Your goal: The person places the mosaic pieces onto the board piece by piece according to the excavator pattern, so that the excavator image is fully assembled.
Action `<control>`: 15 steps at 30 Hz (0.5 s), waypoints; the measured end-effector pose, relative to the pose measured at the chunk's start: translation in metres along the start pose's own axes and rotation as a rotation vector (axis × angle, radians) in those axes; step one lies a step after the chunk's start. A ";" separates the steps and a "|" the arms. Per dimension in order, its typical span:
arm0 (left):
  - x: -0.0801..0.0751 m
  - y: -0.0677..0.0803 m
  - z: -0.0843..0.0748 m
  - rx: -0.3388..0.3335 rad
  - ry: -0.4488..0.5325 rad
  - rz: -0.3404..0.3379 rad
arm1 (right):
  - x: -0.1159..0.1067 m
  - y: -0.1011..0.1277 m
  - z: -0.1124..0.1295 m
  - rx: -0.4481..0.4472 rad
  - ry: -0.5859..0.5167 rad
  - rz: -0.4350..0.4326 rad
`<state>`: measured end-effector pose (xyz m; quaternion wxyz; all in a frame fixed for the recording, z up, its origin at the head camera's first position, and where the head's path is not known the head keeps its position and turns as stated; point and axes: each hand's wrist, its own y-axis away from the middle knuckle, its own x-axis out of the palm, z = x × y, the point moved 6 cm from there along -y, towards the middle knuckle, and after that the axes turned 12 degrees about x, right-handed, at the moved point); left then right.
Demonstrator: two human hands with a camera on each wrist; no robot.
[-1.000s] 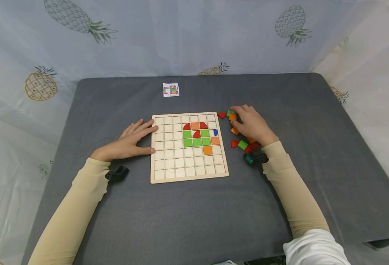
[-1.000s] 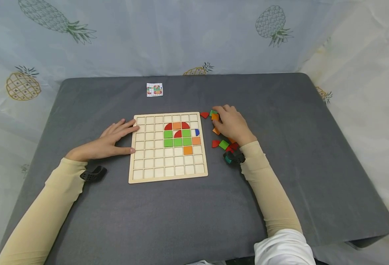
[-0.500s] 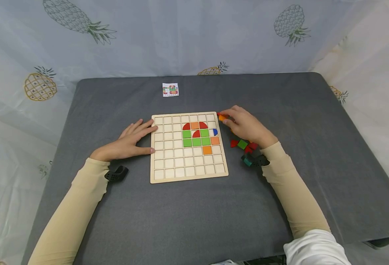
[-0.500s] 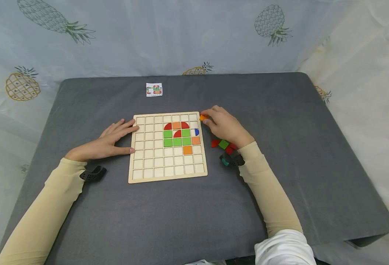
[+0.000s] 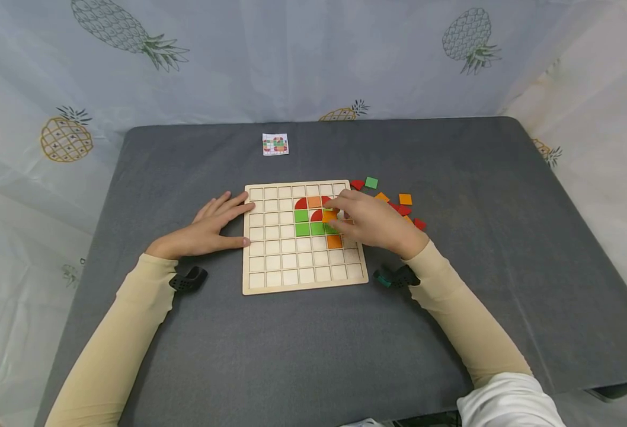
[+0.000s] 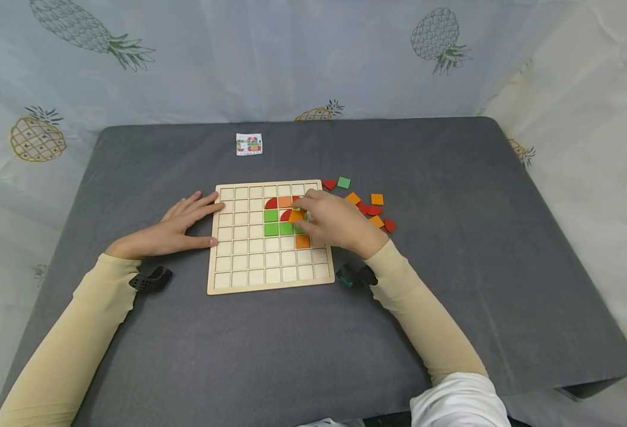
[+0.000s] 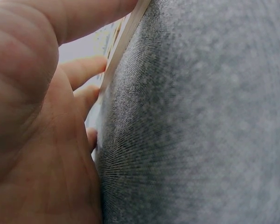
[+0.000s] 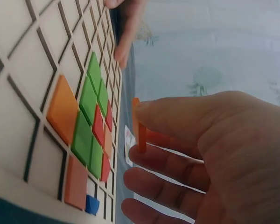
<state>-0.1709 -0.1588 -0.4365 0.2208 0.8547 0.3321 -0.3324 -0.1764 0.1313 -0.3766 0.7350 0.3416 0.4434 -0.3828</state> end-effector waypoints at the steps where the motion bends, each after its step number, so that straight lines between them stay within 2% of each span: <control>1: 0.000 0.000 0.000 -0.001 -0.001 0.000 | 0.002 0.001 0.003 -0.015 0.003 0.005; 9: 0.000 0.000 0.001 -0.001 -0.004 0.000 | 0.018 0.005 0.023 -0.119 0.080 -0.005; 15: 0.001 0.001 0.002 0.002 0.001 0.001 | 0.028 0.006 0.028 -0.147 0.104 0.004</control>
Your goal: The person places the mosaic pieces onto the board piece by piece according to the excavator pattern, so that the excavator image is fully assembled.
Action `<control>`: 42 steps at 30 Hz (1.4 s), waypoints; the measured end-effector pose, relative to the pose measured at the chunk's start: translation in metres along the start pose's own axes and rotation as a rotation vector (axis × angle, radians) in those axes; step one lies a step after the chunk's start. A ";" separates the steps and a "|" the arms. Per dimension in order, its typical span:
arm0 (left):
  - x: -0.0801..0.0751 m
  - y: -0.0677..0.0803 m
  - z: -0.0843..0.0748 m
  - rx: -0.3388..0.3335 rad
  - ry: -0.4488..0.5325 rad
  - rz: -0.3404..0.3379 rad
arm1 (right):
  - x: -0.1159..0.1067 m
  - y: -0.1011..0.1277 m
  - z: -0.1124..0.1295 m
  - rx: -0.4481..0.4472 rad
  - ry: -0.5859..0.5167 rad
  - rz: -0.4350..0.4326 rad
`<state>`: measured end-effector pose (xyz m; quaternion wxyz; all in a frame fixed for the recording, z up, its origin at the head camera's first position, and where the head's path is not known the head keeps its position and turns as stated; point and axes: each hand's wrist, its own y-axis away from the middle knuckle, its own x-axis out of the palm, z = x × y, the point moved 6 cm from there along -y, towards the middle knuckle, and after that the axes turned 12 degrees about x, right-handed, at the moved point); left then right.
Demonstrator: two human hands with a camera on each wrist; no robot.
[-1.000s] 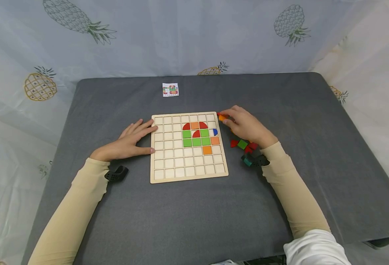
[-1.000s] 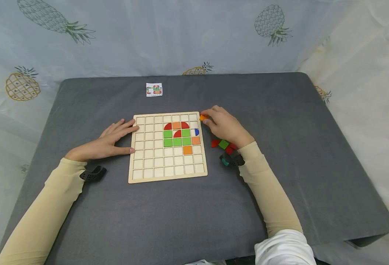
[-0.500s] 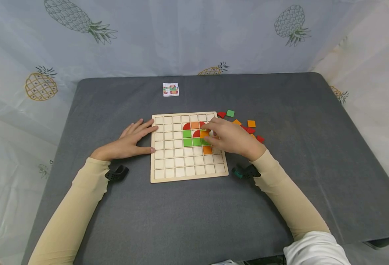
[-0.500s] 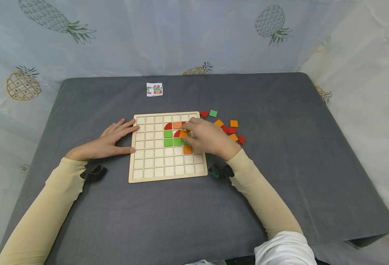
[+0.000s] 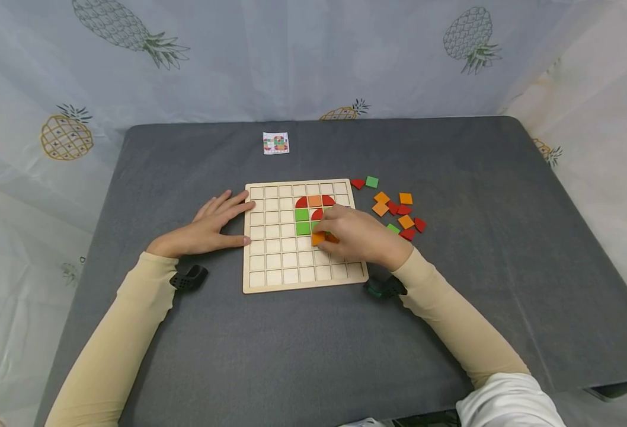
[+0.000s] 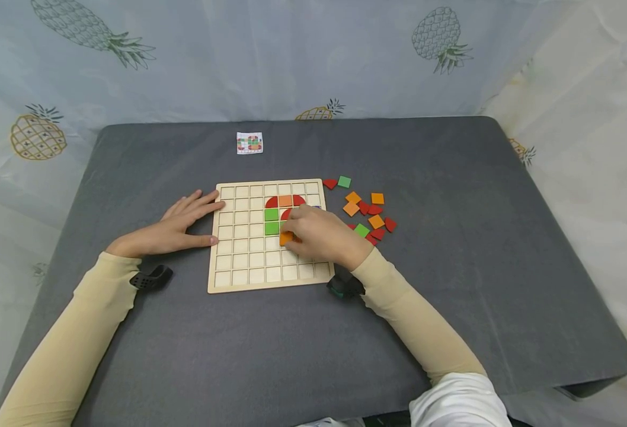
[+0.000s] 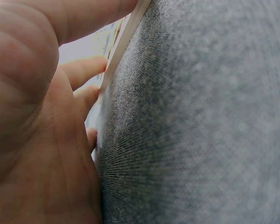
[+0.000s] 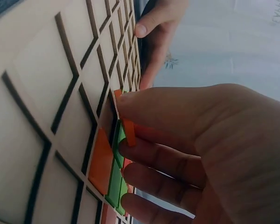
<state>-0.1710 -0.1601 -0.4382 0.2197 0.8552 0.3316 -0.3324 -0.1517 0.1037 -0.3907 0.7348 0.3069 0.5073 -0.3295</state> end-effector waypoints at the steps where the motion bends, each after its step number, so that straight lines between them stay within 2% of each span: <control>1: 0.000 0.000 0.000 -0.001 0.001 0.000 | 0.001 0.000 0.001 -0.003 0.001 -0.001; 16: -0.001 0.000 -0.001 -0.008 -0.001 0.002 | 0.004 0.000 0.004 -0.027 0.003 -0.019; 24: -0.001 -0.001 -0.002 -0.001 -0.001 0.000 | 0.004 0.000 0.003 -0.004 0.022 -0.004; 30: -0.001 0.000 -0.002 0.004 0.007 -0.002 | 0.001 0.000 -0.001 0.001 -0.028 0.012; 36: -0.001 0.000 -0.003 0.007 0.008 -0.003 | -0.018 0.000 -0.020 0.058 -0.101 -0.026; 42: -0.002 0.000 -0.003 0.010 0.012 -0.004 | -0.038 0.002 -0.054 0.181 -0.119 -0.069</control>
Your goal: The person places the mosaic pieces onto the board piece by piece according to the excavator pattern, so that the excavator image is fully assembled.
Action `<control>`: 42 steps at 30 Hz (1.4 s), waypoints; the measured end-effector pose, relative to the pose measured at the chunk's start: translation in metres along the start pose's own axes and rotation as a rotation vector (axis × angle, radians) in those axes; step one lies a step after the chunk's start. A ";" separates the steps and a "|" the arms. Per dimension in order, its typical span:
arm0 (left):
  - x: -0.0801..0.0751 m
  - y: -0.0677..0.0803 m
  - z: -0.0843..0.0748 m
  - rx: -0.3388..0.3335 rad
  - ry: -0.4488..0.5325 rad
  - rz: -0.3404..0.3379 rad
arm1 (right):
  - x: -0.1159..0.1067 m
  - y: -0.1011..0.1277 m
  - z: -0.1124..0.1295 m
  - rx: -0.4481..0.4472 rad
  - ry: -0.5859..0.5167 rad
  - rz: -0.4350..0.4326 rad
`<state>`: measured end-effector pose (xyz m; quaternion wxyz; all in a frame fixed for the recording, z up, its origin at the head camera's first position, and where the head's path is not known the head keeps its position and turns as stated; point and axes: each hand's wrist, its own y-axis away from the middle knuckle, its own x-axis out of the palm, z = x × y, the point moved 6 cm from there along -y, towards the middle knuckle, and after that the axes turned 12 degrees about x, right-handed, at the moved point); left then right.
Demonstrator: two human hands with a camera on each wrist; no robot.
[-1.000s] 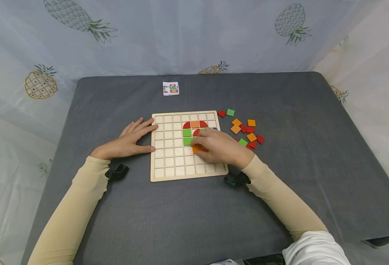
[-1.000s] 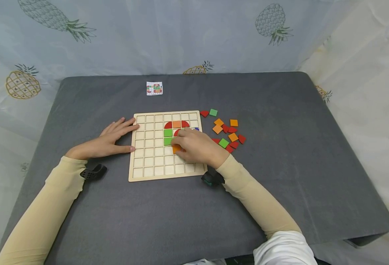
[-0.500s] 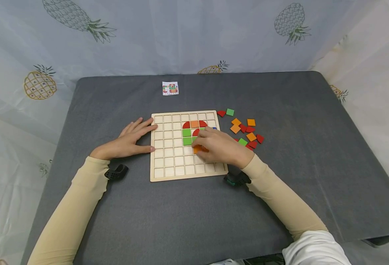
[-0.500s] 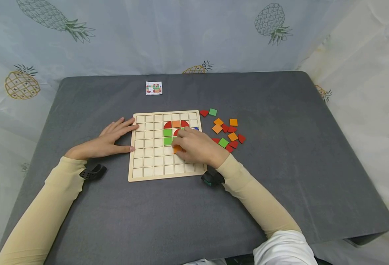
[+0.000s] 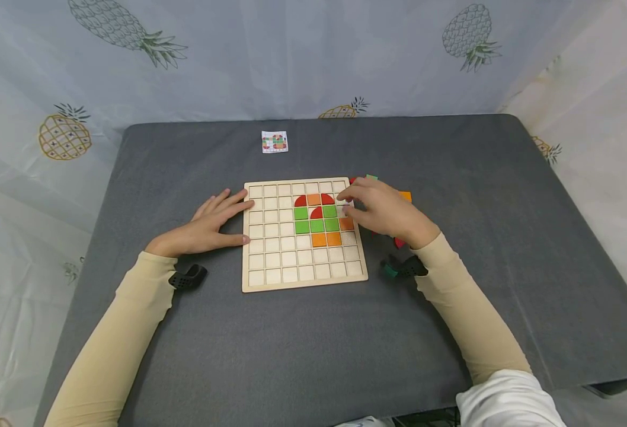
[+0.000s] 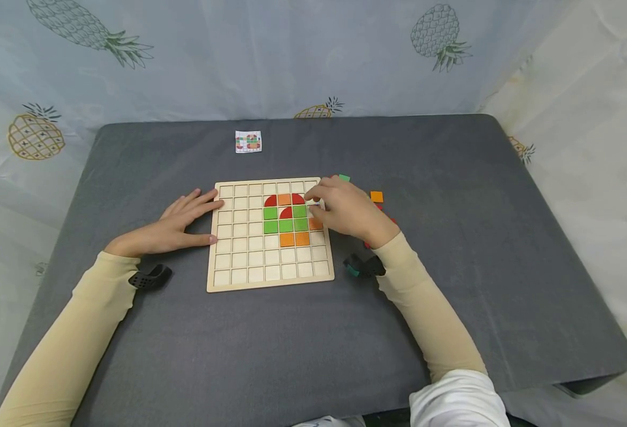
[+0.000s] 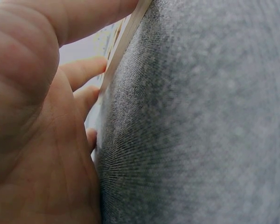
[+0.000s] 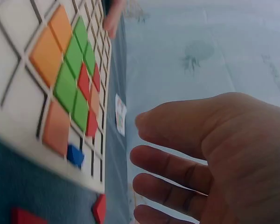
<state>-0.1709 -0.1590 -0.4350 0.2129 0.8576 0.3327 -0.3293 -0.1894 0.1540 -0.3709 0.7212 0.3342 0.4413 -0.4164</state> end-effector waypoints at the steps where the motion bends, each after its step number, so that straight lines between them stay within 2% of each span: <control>1: 0.000 0.000 0.000 0.001 0.001 0.000 | -0.003 -0.001 -0.006 0.022 -0.005 -0.007; 9: 0.001 0.000 0.001 0.005 0.002 -0.002 | -0.012 -0.008 -0.057 0.214 -0.048 -0.054; 13: 0.000 0.000 0.000 0.007 0.002 -0.003 | -0.012 -0.008 -0.071 0.357 -0.011 -0.086; 17: 0.000 0.001 0.000 0.009 0.003 -0.005 | -0.009 -0.005 -0.077 0.505 0.065 -0.052; 21: 0.000 0.000 0.000 0.012 0.003 -0.003 | -0.006 -0.002 -0.079 0.577 0.111 0.004; 29: -0.001 0.000 0.000 0.005 -0.004 0.000 | -0.002 -0.001 -0.079 0.583 0.150 0.078; 34: -0.001 0.000 -0.001 0.001 -0.004 0.001 | 0.002 -0.004 -0.077 0.570 0.128 0.103; 38: -0.001 0.000 -0.001 0.002 0.002 0.001 | 0.003 -0.007 -0.075 0.539 0.119 0.078; 42: -0.001 0.000 -0.001 0.004 0.003 0.002 | 0.003 -0.010 -0.070 0.441 0.130 0.016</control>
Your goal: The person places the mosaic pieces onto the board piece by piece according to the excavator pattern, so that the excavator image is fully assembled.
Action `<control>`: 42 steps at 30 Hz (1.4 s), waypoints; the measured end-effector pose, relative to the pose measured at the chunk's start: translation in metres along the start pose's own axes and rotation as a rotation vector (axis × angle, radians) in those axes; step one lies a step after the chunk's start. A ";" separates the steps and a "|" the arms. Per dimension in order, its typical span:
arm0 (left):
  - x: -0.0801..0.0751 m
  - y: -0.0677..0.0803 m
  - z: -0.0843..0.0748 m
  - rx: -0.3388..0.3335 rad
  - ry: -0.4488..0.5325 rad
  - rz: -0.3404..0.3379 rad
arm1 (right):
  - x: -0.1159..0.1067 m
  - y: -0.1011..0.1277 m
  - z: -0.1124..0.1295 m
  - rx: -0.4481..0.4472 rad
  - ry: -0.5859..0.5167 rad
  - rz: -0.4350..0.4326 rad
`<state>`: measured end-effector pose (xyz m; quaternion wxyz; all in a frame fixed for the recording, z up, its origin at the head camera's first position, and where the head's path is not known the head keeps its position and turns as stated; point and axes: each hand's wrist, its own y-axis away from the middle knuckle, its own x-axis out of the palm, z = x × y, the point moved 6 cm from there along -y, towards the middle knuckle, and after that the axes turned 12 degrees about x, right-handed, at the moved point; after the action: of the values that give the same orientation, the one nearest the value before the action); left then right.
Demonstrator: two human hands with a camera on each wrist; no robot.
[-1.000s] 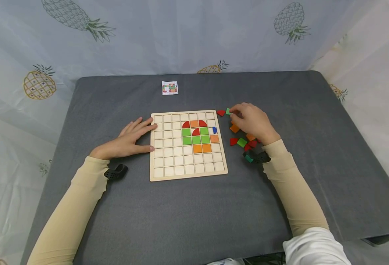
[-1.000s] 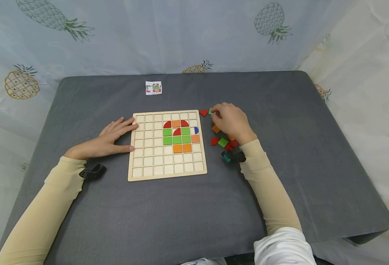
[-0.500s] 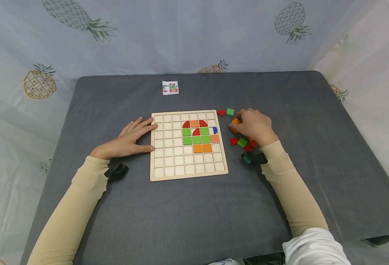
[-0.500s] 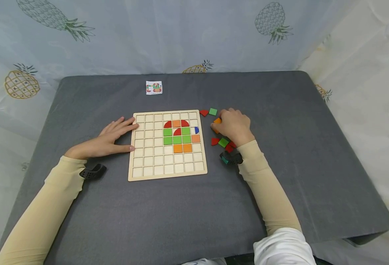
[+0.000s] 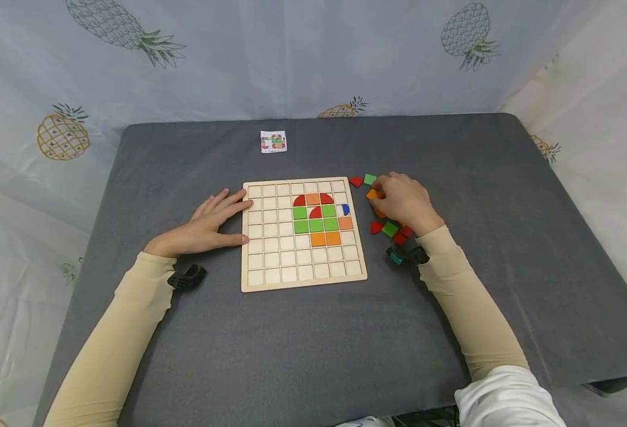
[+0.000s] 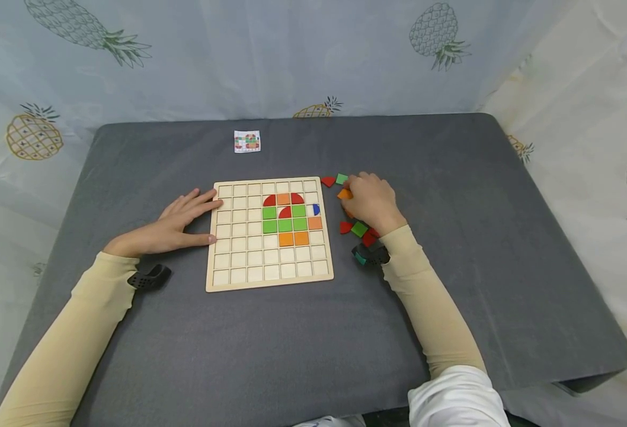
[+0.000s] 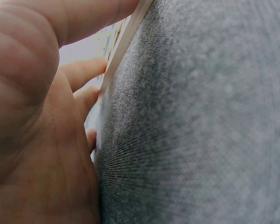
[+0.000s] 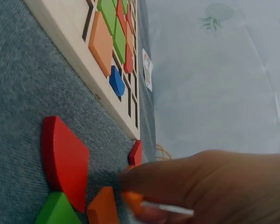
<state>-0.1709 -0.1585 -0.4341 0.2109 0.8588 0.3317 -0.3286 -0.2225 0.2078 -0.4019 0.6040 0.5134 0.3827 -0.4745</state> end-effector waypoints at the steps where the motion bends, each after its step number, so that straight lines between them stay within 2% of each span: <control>1: 0.000 0.000 0.000 0.000 0.001 0.001 | 0.000 0.000 0.003 -0.032 -0.005 -0.016; 5: 0.000 -0.001 0.000 -0.002 -0.003 0.005 | -0.002 0.005 0.017 -0.173 -0.052 -0.037; 9: 0.000 -0.001 0.000 -0.005 -0.011 0.008 | -0.001 0.011 0.029 -0.263 -0.078 0.000; 16: 0.000 -0.001 0.000 -0.010 -0.008 0.009 | 0.004 0.028 0.047 -0.350 -0.121 0.179; 20: 0.000 -0.001 -0.001 -0.013 -0.010 0.008 | 0.007 0.042 0.060 -0.401 -0.100 0.256; 26: -0.001 -0.001 0.000 -0.013 -0.009 0.006 | 0.016 0.060 0.077 -0.411 -0.015 0.345; 33: -0.001 0.000 -0.001 0.000 -0.006 -0.003 | 0.022 0.071 0.088 -0.461 0.074 0.307; 42: 0.000 -0.001 0.003 -0.007 -0.018 0.001 | 0.028 0.071 0.088 -0.436 0.109 0.337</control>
<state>-0.1725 -0.1595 -0.4363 0.2169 0.8551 0.3305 -0.3353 -0.1487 0.1180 -0.3939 0.7492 0.4526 0.4166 -0.2456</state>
